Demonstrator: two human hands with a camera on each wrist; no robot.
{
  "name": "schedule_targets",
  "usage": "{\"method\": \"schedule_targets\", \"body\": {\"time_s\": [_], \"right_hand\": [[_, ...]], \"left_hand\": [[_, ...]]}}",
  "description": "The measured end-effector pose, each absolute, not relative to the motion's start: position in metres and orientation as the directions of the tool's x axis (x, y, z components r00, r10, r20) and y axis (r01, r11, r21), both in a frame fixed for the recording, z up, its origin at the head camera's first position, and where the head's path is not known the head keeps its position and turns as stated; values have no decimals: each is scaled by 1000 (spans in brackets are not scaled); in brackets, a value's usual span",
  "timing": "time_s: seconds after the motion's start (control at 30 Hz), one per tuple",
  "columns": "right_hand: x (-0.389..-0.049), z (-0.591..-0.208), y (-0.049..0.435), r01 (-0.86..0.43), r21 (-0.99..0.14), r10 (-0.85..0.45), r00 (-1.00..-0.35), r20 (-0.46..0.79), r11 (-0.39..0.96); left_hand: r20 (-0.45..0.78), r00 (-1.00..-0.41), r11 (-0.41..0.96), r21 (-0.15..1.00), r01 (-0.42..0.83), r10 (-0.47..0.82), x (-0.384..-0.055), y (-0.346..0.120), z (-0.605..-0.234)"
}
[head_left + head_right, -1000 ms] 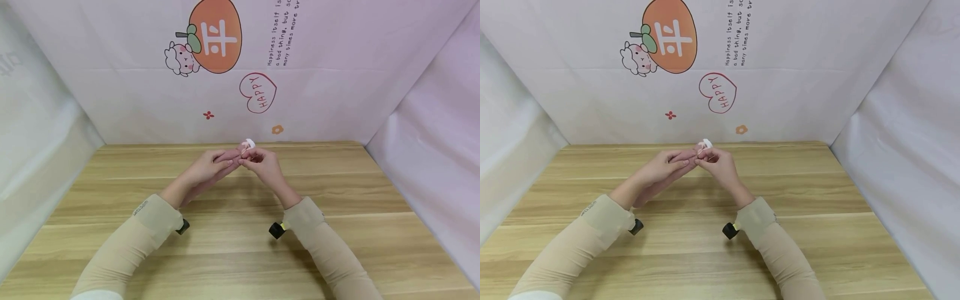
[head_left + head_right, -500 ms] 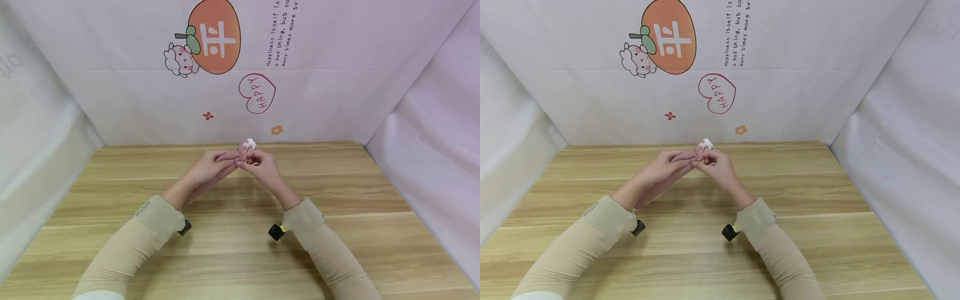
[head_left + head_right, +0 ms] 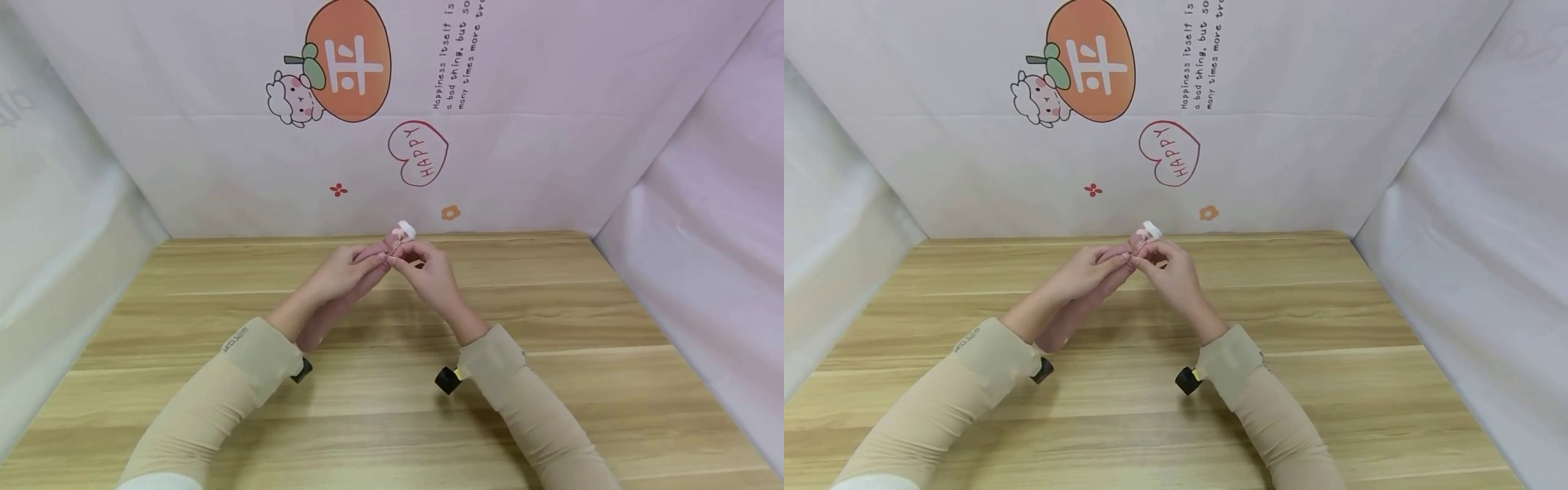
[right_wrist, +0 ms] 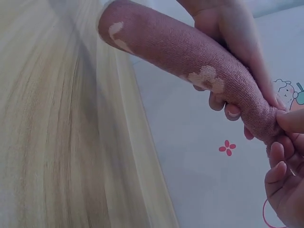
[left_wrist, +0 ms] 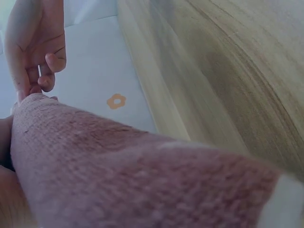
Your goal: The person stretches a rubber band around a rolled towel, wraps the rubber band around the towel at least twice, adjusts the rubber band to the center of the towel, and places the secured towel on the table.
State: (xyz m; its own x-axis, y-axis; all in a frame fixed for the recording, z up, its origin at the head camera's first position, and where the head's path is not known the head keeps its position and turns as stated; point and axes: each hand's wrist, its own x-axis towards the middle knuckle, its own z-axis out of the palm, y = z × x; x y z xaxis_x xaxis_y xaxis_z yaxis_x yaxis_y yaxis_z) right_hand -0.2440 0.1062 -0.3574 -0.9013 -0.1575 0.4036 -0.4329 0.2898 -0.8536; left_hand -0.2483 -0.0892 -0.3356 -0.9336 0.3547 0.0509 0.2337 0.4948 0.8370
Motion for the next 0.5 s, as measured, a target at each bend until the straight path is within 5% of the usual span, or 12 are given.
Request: {"method": "schedule_targets", "body": {"time_s": [0.5], "right_hand": [[-237, -361, 93, -531, -779, -174, -847, 503, 334]], "left_hand": [[3, -971, 548, 825, 137, 239, -248, -83, -333]]}}
